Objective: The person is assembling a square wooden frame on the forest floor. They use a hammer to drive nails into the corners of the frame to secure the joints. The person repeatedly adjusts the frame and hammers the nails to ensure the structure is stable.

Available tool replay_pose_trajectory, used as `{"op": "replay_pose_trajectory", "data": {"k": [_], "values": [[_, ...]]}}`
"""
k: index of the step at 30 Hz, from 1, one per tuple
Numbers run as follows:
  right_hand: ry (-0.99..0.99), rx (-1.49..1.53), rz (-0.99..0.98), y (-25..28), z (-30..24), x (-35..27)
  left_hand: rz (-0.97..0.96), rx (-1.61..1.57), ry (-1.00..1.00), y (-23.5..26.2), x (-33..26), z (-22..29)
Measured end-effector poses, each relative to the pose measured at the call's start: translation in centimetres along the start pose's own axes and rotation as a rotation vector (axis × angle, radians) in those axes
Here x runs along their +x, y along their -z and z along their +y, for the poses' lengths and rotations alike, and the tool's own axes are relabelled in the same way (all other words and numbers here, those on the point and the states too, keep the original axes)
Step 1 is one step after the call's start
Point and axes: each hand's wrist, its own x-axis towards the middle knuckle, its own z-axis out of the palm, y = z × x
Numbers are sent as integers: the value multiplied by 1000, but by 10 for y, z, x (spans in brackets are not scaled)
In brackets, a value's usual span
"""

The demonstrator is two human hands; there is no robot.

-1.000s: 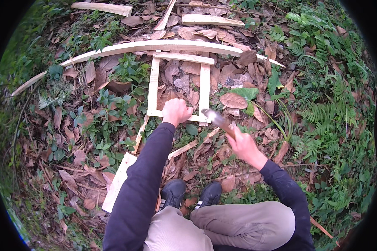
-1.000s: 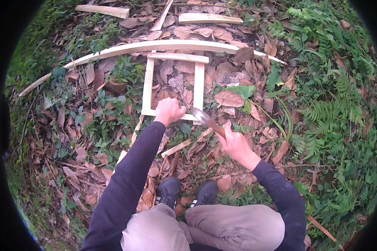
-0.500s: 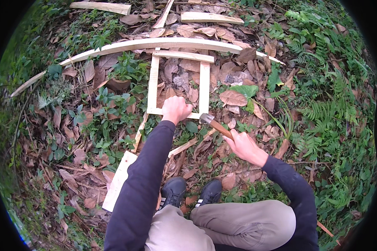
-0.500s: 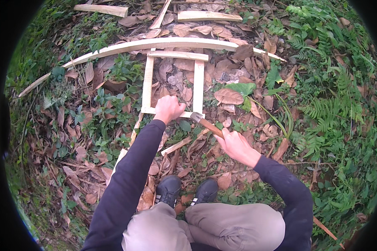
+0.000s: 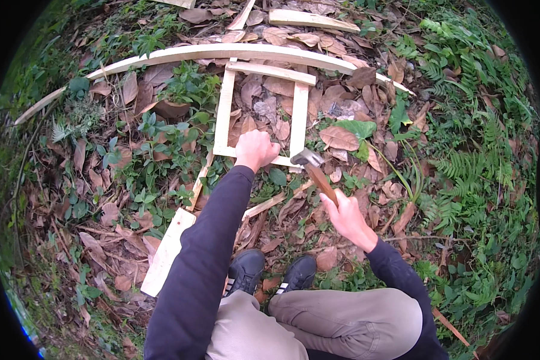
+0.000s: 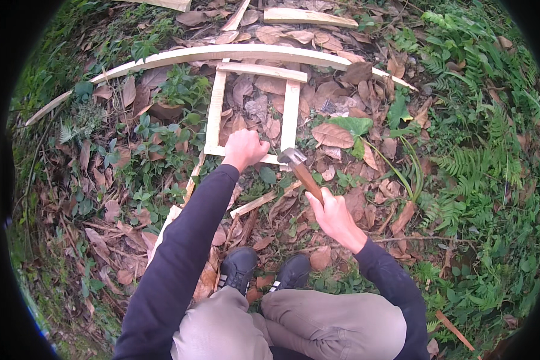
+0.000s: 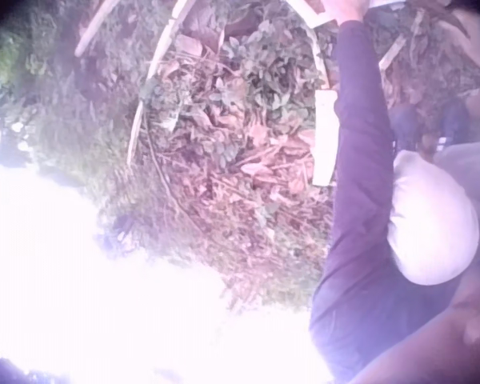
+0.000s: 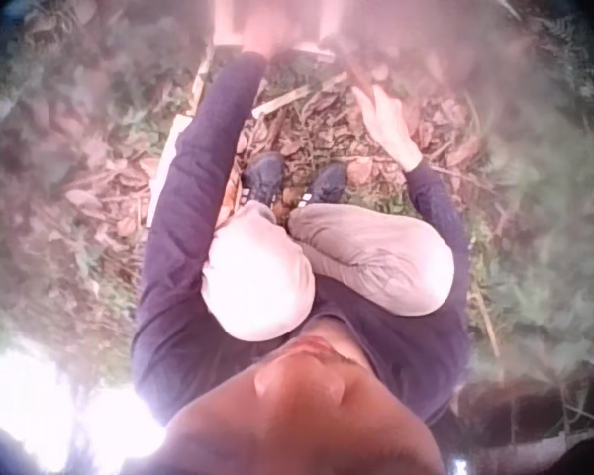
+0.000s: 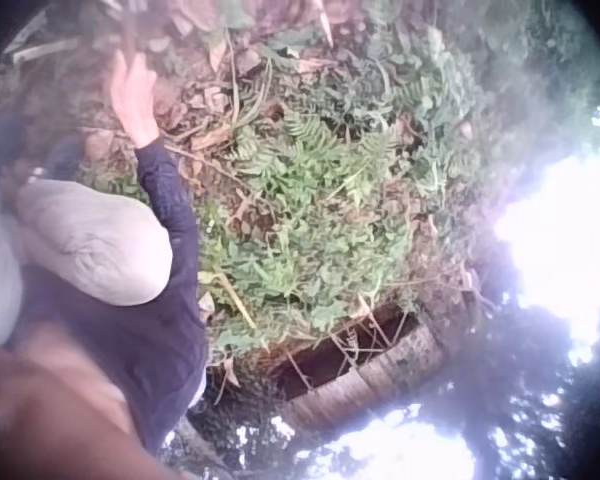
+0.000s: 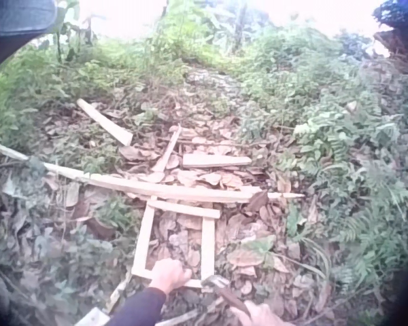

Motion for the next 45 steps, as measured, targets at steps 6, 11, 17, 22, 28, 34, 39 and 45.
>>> {"op": "replay_pose_trajectory", "data": {"k": [6, 11, 17, 22, 28, 34, 39, 45], "values": [[-7, 444, 95, 44, -34, -8, -19, -35, 20, 3, -3, -6], [-236, 351, 71, -10, 34, -32, 52, -78, -14, -3, 1, -3], [-58, 175, 54, 5, 1, -24, 11, -30, 9, 3, -3, -3], [470, 561, 294, 3, -7, -31, 4, -42, 10, 0, -3, -5], [-47, -63, -49, -28, 19, -33, 46, -39, 2, -3, -3, -7], [318, 389, 172, 14, -17, -43, 33, -54, -19, -3, -1, -4], [-70, -123, -51, -37, 63, -34, 46, -66, -27, -6, -2, -3], [262, 264, 173, 23, -23, -53, 36, -62, -2, -5, -4, -8]]}}
